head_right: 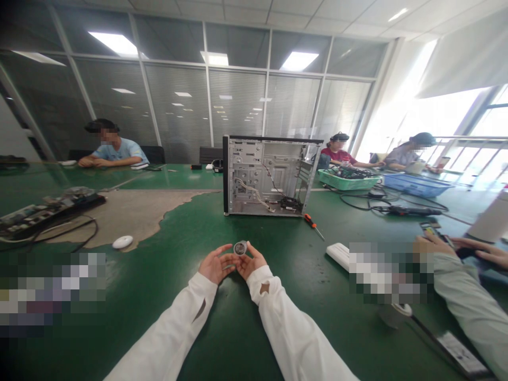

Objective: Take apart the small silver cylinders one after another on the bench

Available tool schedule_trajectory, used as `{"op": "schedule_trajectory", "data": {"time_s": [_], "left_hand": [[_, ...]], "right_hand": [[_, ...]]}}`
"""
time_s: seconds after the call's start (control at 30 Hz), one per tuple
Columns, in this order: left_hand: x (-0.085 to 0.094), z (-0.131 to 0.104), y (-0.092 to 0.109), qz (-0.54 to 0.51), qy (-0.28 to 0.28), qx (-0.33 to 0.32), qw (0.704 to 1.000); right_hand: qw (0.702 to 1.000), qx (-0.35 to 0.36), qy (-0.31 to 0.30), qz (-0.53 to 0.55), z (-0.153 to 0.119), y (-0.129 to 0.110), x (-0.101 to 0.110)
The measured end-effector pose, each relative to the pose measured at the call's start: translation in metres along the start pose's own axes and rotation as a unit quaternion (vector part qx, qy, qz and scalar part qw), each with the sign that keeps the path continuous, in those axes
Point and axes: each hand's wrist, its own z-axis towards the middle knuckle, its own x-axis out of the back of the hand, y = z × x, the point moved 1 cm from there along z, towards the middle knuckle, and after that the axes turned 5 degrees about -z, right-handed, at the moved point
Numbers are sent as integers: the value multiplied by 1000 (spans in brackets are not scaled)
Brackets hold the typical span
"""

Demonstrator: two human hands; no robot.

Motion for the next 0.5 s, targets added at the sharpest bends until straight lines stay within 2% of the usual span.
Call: {"op": "schedule_trajectory", "data": {"time_s": [0.1, 0.2, 0.27, 0.33, 0.4, 0.5], "left_hand": [[-2, 0, -4, 149, 44, -119, 981], [-6, -5, -7, 321, 55, -226, 918], [-7, -7, -8, 399, 65, -258, 877], [-6, -7, -8, 437, 82, -265, 856], [-4, -5, -8, 439, 95, -262, 854], [-1, -1, -7, 395, 100, -251, 878]], "right_hand": [[992, 103, 40, -64, 7, 1, 4], [960, 214, 48, -172, 12, 1, 6], [928, 275, 33, -248, 12, 1, 6], [888, 333, 34, -317, 10, 2, 5], [842, 381, 54, -378, 8, 2, 4], [781, 425, 69, -452, 4, 0, 1]]}}
